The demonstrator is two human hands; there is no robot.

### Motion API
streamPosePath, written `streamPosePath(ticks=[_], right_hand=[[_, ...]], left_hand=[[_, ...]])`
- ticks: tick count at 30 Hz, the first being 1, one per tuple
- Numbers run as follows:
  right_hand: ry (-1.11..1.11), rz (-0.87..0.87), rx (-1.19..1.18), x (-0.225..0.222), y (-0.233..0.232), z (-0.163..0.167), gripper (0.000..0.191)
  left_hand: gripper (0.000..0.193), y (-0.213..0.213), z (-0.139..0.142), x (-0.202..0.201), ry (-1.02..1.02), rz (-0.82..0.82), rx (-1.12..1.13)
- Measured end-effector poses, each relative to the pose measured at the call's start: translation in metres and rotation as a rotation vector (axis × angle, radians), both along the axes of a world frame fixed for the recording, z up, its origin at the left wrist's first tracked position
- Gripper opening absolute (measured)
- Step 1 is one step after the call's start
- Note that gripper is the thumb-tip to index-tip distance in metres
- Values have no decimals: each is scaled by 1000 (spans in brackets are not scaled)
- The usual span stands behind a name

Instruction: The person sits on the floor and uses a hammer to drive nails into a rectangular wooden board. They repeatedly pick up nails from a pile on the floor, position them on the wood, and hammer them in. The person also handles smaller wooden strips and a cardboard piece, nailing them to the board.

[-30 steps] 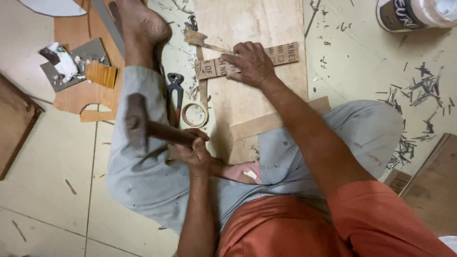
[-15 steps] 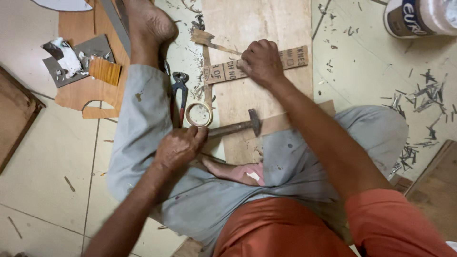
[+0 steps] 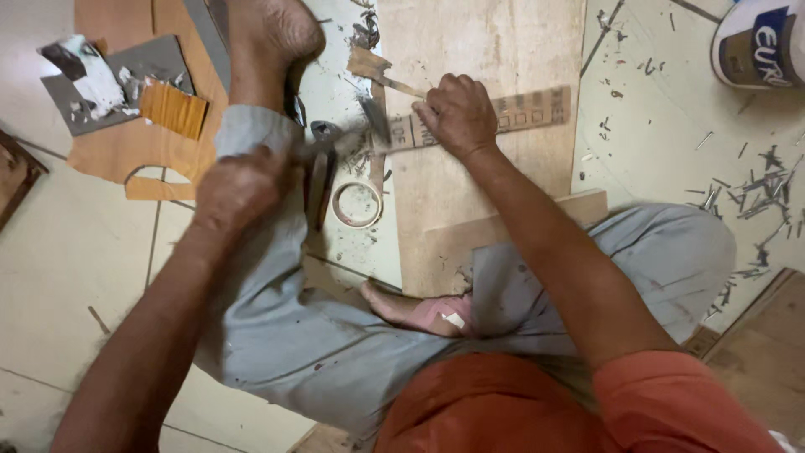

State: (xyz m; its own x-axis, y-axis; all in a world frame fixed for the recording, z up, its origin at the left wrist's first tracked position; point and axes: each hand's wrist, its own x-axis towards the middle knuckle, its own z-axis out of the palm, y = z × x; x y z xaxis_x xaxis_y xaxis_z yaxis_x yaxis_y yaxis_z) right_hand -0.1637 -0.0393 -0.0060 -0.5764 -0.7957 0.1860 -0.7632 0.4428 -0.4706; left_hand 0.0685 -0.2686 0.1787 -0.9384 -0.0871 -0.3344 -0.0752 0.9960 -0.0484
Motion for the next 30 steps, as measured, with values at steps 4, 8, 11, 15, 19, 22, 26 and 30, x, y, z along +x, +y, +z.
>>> streamPosePath(ticks=[4, 8, 11, 15, 19, 22, 26, 30], right_hand=[[53, 75, 112, -1, -2, 6, 26], [25, 67, 55, 2, 1, 2, 26], [56, 70, 29, 2, 2, -1, 25], [38, 80, 145, -2, -1, 2, 24], [-20, 78, 85, -1, -3, 3, 26], [-5, 45, 79, 1, -1, 3, 26], [-4, 83, 129, -2, 1, 2, 28], [-14, 78, 72, -3, 0, 3, 27]], left_hand=[[43, -2, -5, 16, 220, -128, 222], [41, 19, -12, 22, 47, -354, 318], [32, 20, -12, 12, -44, -56, 164], [38, 12, -3, 2, 150, 201, 97], [33, 36, 7, 8, 86, -282, 316], [25, 46, 12, 2, -154, -174, 268], [30, 17, 30, -3, -98, 224, 147], [33, 28, 27, 7, 176, -34, 454]])
